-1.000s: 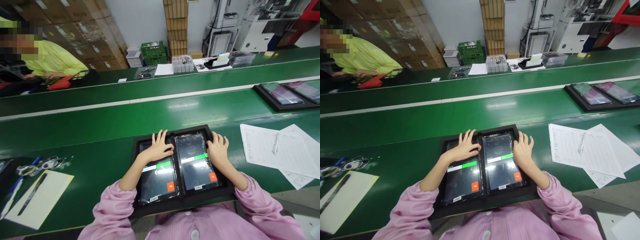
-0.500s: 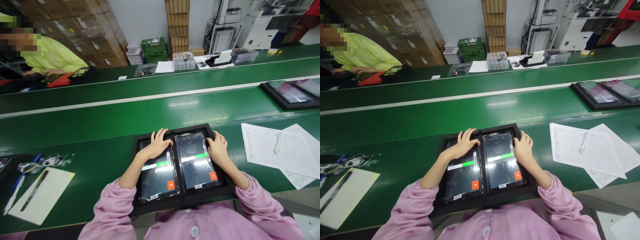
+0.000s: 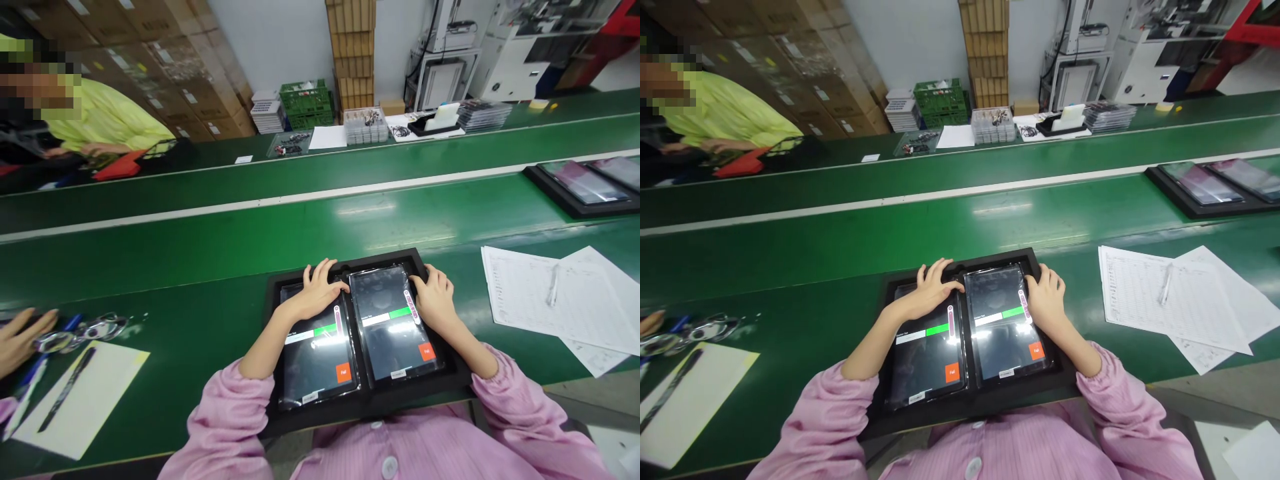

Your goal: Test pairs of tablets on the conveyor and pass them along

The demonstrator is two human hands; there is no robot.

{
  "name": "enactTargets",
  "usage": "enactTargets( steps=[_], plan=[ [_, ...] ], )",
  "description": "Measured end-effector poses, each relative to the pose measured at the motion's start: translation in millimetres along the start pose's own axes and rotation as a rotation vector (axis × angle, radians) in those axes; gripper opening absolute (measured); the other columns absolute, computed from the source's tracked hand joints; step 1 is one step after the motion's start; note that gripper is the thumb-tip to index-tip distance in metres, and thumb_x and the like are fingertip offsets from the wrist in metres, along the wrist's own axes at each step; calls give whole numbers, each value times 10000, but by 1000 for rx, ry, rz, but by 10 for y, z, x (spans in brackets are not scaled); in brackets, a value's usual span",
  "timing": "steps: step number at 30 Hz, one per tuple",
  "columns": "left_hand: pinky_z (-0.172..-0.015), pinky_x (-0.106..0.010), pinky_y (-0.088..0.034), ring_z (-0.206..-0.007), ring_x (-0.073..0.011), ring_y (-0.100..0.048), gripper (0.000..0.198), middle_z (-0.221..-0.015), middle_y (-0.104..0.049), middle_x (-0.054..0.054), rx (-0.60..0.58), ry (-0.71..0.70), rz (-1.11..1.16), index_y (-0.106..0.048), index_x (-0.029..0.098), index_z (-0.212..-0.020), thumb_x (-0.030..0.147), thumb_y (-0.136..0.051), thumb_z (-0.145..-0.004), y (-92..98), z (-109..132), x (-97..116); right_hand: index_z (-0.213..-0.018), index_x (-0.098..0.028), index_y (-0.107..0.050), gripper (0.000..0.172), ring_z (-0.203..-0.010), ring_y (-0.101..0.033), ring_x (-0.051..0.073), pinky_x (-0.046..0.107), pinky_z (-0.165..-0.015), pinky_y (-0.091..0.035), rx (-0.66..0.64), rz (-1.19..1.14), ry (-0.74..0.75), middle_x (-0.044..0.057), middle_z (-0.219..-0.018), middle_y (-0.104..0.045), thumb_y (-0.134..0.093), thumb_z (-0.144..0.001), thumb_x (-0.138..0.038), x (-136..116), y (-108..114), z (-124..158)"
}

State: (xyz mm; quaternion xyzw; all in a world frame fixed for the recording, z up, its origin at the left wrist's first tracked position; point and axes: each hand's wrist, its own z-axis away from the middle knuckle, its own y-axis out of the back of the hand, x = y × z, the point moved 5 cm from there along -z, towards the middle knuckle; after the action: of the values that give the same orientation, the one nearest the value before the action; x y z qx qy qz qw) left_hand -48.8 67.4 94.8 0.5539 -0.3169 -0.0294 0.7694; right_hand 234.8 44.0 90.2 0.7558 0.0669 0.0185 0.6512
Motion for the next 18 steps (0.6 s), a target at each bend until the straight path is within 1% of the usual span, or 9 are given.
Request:
enactTargets(
  steps=[4, 7, 11, 13, 15, 17, 18],
  plan=[
    [-1152, -686, 101, -1498, -364, 37, 426, -1600, -108, 4, -7, 8, -37, -681, 385, -1177, 413, -269, -1071, -8, -3, 4, -1289, -154, -657, 482, -1230, -414, 377, 507, -992, -400, 18, 17, 6, 221, -1408, -443, -472, -858, -47, -3, 1, 5],
    [-1147, -705, 87, -1497, -377, 43, 384, -1604, -105, 7, -8, 8, -65, -661, 417, -1237, 350, -328, -1058, -19, -3, 22, -1305, -154, -641, 476, -1235, -411, 387, 528, -1006, -397, 24, 22, 23, 225, -1412, -439, -514, -855, -71, -6, 5, 4],
    [-1144, -723, 61, -1496, -389, 12, 398, -1601, -125, -9, -2, 0, -94, -604, 449, -1329, 322, -351, -1050, -15, -1, 21, -1318, -170, -629, 489, -1232, -421, 387, 528, -997, -417, 39, 8, 47, 220, -1409, -438, -561, -841, -85, 4, -13, -7],
    [-1165, -701, 21, -1493, -361, -63, 422, -1585, -178, -35, 21, -11, -87, -547, 440, -1392, 319, -325, -1055, 17, -3, -5, -1324, -186, -620, 520, -1228, -433, 377, 515, -984, -437, 53, 4, 50, 208, -1396, -452, -562, -822, -58, 20, -38, -10],
    [-1187, -665, -56, -1466, -318, -184, 447, -1545, -273, -73, 56, -23, -71, -497, 385, -1445, 301, -288, -1058, 59, -6, -46, -1324, -191, -613, 536, -1220, -443, 374, 512, -971, -454, 74, 0, 49, 200, -1385, -462, -569, -812, -41, 42, -71, -9],
    [-1189, -633, -145, -1411, -293, -293, 444, -1493, -359, -95, 89, -31, -64, -520, 320, -1423, 285, -269, -1058, 92, -9, -84, -1326, -188, -605, 535, -1210, -451, 377, 517, -957, -469, 98, -8, 56, 199, -1381, -464, -583, -812, -39, 61, -108, -5],
    [-1182, -625, -179, -1386, -292, -325, 433, -1474, -385, -98, 104, -31, -67, -550, 300, -1389, 283, -273, -1057, 102, -9, -95, -1326, -183, -601, 526, -1206, -453, 379, 520, -950, -475, 108, -13, 60, 202, -1379, -463, -593, -819, -44, 68, -124, -3]
  ],
)
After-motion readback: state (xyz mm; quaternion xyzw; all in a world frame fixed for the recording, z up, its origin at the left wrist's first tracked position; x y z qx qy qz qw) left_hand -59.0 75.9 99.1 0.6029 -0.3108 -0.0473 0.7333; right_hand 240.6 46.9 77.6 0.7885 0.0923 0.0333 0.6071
